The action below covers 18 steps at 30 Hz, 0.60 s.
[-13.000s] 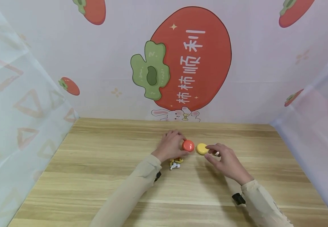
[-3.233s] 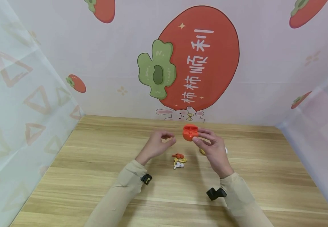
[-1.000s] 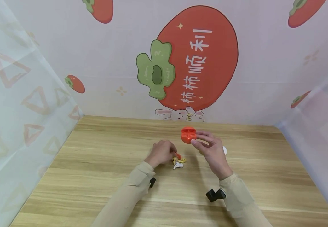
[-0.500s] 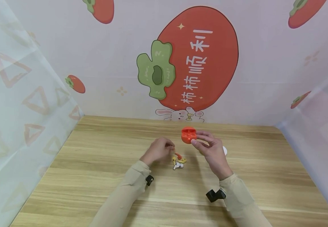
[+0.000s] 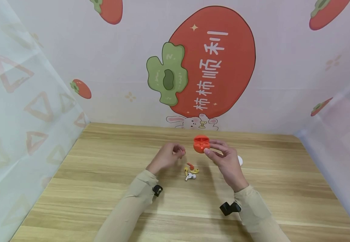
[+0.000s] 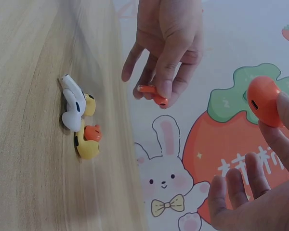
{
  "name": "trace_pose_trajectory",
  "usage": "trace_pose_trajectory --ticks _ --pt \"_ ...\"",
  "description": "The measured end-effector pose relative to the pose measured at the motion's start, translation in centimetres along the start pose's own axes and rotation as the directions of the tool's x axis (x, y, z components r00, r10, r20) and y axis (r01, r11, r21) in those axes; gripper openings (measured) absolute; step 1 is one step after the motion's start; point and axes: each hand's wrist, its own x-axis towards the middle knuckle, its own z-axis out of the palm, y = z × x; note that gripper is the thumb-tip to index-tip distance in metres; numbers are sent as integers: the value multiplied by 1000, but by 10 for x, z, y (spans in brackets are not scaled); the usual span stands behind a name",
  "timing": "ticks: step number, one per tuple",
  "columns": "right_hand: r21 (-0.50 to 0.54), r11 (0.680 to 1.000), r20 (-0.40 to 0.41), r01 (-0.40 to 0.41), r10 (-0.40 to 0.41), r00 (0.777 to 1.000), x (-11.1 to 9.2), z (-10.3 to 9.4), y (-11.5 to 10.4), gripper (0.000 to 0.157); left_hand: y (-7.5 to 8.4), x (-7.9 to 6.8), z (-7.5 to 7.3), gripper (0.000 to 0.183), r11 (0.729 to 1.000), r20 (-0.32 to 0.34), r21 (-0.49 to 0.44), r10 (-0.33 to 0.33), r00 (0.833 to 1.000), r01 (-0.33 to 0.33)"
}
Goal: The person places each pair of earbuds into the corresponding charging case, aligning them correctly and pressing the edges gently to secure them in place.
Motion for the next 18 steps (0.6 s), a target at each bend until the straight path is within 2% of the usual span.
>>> trace_pose_trajectory --ticks 9,18 --pt "-43 999 1 -6 6 1000 0 1 -2 37 6 -2 -4 7 1000 -62 4 7 998 -7" --pt "-42 999 5 0 0 1000 0 1 -2 37 8 -2 -4 10 998 -84 37 52 995 -49"
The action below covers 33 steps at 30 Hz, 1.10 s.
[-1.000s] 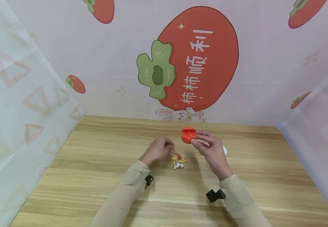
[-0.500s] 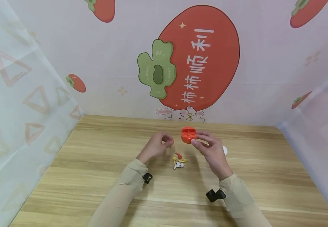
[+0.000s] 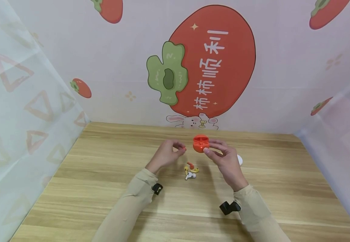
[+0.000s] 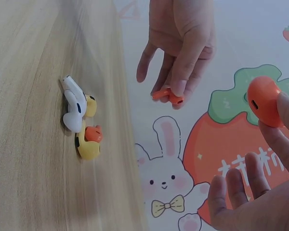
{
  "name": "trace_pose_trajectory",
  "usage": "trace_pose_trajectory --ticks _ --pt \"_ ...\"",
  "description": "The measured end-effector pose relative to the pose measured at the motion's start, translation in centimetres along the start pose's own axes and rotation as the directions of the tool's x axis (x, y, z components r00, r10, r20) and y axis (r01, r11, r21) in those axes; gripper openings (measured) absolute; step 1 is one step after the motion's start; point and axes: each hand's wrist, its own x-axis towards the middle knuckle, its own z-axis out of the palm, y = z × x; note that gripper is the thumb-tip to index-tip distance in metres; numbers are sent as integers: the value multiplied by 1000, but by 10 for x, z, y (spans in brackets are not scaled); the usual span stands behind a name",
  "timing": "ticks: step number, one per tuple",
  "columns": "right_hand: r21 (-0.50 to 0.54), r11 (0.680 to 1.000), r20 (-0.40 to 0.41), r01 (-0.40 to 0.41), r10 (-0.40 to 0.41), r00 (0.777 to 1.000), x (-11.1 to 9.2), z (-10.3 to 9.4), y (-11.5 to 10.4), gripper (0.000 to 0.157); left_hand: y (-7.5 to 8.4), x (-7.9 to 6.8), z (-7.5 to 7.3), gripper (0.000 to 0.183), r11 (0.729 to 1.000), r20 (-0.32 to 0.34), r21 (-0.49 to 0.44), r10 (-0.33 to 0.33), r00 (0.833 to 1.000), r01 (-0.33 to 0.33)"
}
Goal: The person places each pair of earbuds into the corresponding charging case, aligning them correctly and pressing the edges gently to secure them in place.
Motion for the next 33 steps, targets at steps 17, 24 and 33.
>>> trace_pose_trajectory --ticks 17,24,33 --pt "-8 1000 -3 4 -4 1000 0 0 2 38 2 -2 -6 10 999 -3 -36 2 1000 -2" --pt "5 1000 -2 10 -9 1000 0 0 2 37 6 -4 -9 9 999 -48 -44 4 999 -6" --pt "1 1000 4 9 -9 1000 0 0 2 37 10 -3 -11 12 994 -114 -100 26 993 -37"
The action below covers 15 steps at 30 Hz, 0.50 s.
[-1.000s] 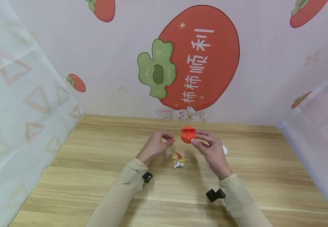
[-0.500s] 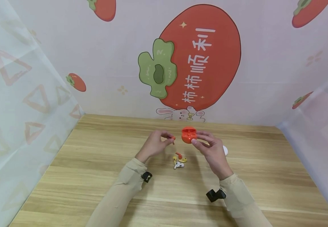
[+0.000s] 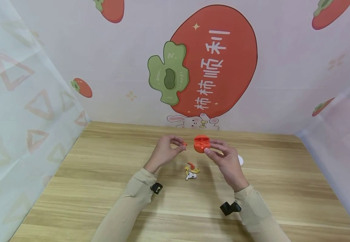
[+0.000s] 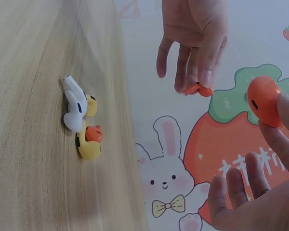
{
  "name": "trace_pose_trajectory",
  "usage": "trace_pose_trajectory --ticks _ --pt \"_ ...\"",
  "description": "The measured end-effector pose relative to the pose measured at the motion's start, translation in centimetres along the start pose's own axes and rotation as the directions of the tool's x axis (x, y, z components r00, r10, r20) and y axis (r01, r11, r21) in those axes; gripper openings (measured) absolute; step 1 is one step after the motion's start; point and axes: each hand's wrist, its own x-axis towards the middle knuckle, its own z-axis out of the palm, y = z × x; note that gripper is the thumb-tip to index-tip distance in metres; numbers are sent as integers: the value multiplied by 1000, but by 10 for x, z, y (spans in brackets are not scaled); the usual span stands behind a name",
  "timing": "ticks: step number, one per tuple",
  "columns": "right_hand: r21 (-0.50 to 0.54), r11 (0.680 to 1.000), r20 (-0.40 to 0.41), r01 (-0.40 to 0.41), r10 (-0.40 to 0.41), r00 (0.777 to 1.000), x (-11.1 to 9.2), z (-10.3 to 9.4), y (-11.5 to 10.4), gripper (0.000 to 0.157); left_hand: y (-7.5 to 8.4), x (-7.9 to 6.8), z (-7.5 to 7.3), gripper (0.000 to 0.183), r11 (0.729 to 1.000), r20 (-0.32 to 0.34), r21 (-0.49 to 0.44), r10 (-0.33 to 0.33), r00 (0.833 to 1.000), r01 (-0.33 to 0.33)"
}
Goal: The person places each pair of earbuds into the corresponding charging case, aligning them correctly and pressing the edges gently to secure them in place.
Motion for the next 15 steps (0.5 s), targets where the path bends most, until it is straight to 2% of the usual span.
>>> trace_pose_trajectory --ticks 8,15 --pt "2 1000 -3 -6 6 1000 0 0 0 37 1 0 0 10 999 -14 -42 25 1000 -25" --pt "-5 1000 -4 -6 6 1000 0 0 0 37 0 0 1 12 999 -19 -30 40 999 -40"
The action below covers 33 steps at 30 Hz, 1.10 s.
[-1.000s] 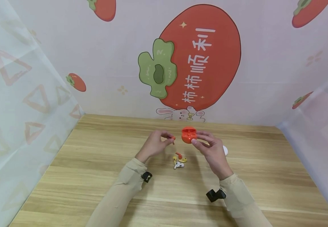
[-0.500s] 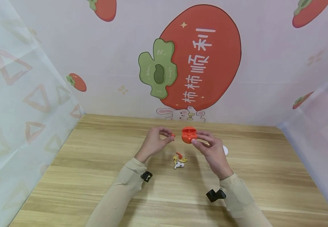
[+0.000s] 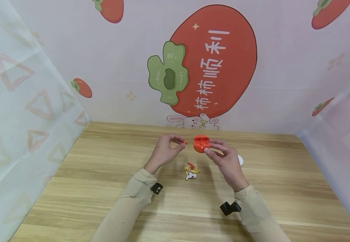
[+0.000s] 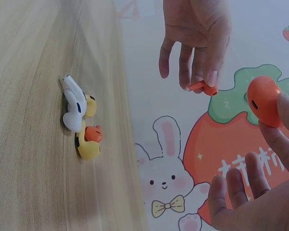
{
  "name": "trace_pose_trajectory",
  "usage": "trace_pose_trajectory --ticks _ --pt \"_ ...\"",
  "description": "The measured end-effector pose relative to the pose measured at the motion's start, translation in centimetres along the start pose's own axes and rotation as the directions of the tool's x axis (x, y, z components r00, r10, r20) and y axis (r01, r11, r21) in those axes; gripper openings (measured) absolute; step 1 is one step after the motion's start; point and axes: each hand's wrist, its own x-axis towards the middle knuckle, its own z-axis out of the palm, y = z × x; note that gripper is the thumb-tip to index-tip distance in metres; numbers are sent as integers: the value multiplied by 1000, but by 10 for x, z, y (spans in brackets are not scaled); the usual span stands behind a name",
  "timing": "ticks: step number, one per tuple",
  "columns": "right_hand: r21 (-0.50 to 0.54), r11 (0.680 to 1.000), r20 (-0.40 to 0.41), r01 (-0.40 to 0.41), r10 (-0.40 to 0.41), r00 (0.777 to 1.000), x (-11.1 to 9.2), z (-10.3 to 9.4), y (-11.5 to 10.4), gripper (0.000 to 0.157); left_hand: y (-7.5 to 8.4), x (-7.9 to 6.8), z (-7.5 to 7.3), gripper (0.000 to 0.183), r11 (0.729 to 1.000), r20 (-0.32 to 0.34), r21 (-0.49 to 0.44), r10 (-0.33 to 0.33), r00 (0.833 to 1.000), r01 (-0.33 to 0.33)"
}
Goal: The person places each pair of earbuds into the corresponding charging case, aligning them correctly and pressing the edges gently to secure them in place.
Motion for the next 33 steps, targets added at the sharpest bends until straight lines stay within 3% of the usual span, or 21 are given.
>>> trace_pose_trajectory --ticks 7,23,33 --pt "-8 1000 2 1 -1 1000 0 0 0 37 0 -1 1 19 1000 -7 24 0 1000 1" --pt "-2 1000 4 2 -2 1000 0 0 2 38 0 -1 -2 14 999 -21 -23 -36 999 36" --pt "0 1000 6 -7 7 1000 1 1 2 38 12 0 -12 16 997 -65 -34 63 996 -65"
